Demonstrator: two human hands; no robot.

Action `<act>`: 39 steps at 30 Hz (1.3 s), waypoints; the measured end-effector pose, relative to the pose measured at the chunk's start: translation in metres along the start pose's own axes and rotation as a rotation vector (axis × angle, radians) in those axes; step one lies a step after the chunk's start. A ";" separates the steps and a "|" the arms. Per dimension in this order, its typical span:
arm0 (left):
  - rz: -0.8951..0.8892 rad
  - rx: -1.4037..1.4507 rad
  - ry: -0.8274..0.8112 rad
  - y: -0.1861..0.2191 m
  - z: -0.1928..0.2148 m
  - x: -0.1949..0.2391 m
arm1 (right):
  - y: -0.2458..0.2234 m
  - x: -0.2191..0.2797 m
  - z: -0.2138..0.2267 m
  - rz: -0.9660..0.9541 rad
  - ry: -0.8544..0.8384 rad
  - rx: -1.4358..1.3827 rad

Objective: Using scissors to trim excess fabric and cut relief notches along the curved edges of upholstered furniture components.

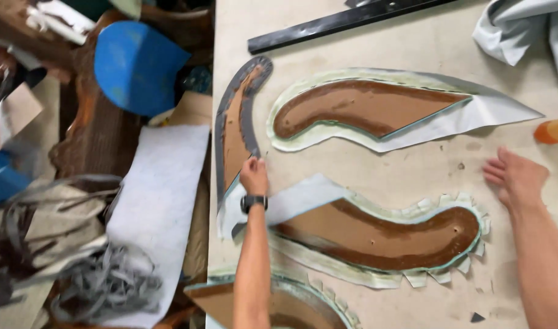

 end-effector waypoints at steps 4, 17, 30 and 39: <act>0.485 -0.209 -0.010 -0.009 -0.091 -0.073 | 0.034 -0.057 -0.048 -0.446 0.196 -0.396; 0.492 -0.325 -0.249 0.081 -0.102 -0.085 | -0.037 -0.072 -0.072 -0.168 0.603 -0.260; 0.133 -0.111 -0.033 0.057 -0.025 -0.065 | -0.074 0.001 -0.030 0.418 0.564 -0.169; -0.144 -0.060 0.060 0.118 0.048 0.169 | -0.007 0.105 0.172 0.204 0.669 -0.586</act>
Point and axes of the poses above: each hand's wrist, its own x-axis away from the middle knuckle, its own z-axis out of the back of the hand, y = z × x, the point moved 6 cm from there along -x, towards the middle knuckle, and after that the axes turned 15 degrees about z, right-handed, at the moved point
